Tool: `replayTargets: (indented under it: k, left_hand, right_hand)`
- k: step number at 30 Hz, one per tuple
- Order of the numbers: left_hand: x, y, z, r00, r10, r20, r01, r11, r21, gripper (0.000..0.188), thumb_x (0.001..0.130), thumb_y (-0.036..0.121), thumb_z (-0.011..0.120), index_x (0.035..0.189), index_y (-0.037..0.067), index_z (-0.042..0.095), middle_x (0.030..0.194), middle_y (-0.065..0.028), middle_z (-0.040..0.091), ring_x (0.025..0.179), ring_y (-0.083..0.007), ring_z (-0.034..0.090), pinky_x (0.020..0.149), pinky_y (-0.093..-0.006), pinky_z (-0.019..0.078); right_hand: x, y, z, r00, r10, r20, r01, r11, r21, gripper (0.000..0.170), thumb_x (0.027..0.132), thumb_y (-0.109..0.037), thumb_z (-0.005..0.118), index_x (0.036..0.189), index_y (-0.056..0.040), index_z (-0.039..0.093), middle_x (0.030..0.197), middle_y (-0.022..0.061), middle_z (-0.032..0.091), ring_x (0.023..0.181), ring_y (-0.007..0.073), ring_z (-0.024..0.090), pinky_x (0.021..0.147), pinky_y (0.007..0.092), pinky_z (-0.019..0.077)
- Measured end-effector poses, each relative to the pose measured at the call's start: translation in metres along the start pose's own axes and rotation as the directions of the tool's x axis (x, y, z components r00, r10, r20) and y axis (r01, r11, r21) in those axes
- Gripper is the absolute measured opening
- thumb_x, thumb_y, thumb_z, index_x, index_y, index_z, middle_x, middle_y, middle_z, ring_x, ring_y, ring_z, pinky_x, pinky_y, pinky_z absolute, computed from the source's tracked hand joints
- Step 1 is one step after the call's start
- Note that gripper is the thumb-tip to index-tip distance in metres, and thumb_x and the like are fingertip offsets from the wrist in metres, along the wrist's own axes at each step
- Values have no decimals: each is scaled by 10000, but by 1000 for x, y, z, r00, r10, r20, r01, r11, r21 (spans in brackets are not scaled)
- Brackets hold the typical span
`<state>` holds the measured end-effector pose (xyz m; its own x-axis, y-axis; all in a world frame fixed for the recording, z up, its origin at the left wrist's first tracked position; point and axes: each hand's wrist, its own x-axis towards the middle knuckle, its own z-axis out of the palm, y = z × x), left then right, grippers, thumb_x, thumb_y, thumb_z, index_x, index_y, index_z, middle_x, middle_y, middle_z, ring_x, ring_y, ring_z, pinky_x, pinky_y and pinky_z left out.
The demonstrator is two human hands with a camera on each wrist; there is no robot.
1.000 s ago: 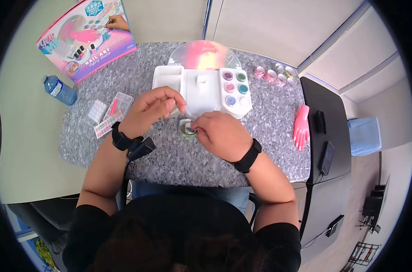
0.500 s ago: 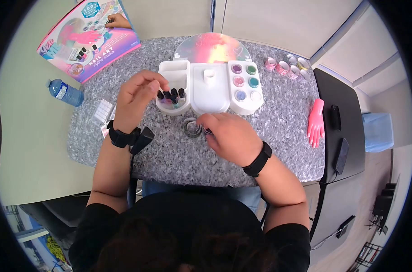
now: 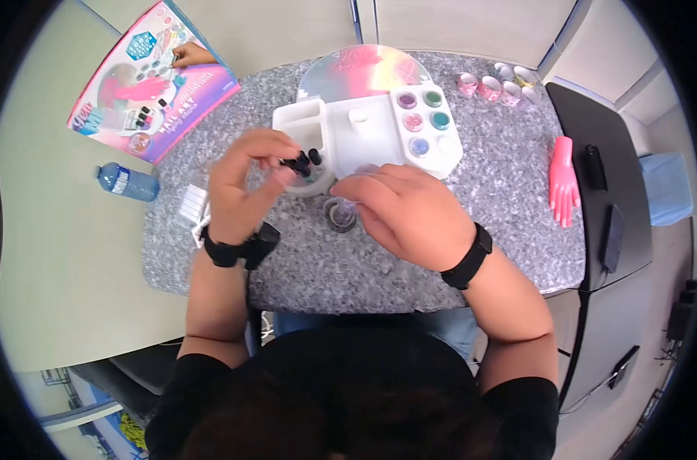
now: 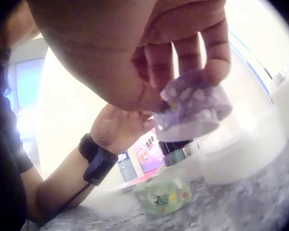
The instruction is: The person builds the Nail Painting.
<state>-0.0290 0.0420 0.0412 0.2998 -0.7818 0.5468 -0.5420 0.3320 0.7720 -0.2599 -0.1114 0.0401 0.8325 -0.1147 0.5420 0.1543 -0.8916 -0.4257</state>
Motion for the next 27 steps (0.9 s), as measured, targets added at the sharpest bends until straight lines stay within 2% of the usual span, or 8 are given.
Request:
replayTargets:
  k: [3, 5, 6, 12, 18, 21, 25, 27]
  left_hand:
    - [-1, 19, 9, 981, -19, 191, 34, 996, -78, 202, 856, 146, 894, 1032, 118, 798, 1284, -73, 751, 956, -168, 662, 829, -309, 514]
    - [-4, 18, 15, 949, 62, 309, -68, 998, 9, 193, 843, 193, 909, 981, 135, 787, 1345, -72, 729, 997, -212, 651, 878, -347, 518]
    - [1, 27, 11, 932, 95, 351, -180, 959, 219, 243, 799, 261, 938, 930, 137, 775, 1385, -61, 716, 1078, -275, 646, 955, -406, 512]
    - [4, 27, 4, 901, 114, 419, -324, 819, 473, 357, 628, 389, 970, 806, 160, 762, 1449, -14, 694, 1200, -309, 619, 1058, -447, 467]
    - [3, 25, -12, 893, 58, 446, -292, 830, 476, 316, 607, 360, 968, 760, 181, 757, 1459, 11, 688, 1293, -296, 589, 1101, -453, 435]
    - [2, 28, -15, 894, 27, 446, -280, 811, 513, 314, 603, 367, 969, 740, 180, 757, 1437, -45, 711, 1330, -343, 583, 1131, -473, 418]
    - [0, 25, -15, 886, 5, 463, -269, 819, 506, 302, 607, 370, 962, 726, 182, 758, 1450, -31, 705, 1348, -340, 574, 1139, -485, 411]
    - [-1, 24, -13, 891, 6, 454, -272, 809, 522, 298, 605, 370, 958, 721, 181, 759, 1454, -17, 705, 1345, -333, 576, 1142, -497, 405]
  right_hand:
    - [-3, 0, 5, 992, -115, -60, 118, 992, 54, 400, 861, -16, 759, 1230, -159, 703, 1041, 45, 742, 983, 297, 720, 900, 438, 554]
    - [-4, -1, 6, 989, -138, -62, 142, 987, 73, 396, 858, -22, 765, 1223, -163, 706, 1055, 38, 740, 1011, 286, 714, 921, 433, 544]
    - [-5, -1, 5, 983, -172, -58, 177, 981, 84, 391, 854, -29, 772, 1215, -167, 709, 1070, 31, 737, 1039, 274, 707, 942, 428, 534]
    - [-7, 5, 5, 973, -232, 3, 230, 967, 109, 369, 856, -65, 791, 1207, -149, 716, 1087, 35, 727, 1060, 269, 694, 951, 419, 523]
    - [-4, 0, 9, 997, -66, 37, 64, 997, 48, 286, 879, -126, 812, 1153, -172, 745, 1005, 11, 698, 1005, 253, 664, 939, 418, 500]
    - [-4, 7, 7, 989, -132, 66, 134, 991, -27, 212, 874, -166, 824, 1072, -158, 750, 1000, -4, 696, 1028, 243, 658, 933, 404, 500]
    - [-5, 8, 4, 986, -114, 119, 118, 993, -21, 152, 868, -182, 825, 997, -156, 747, 981, -12, 688, 1043, 230, 654, 927, 387, 500]
    - [-5, 7, 1, 966, -79, 245, 88, 996, -27, 147, 866, -183, 821, 986, -148, 742, 980, 1, 686, 1046, 237, 655, 926, 396, 521]
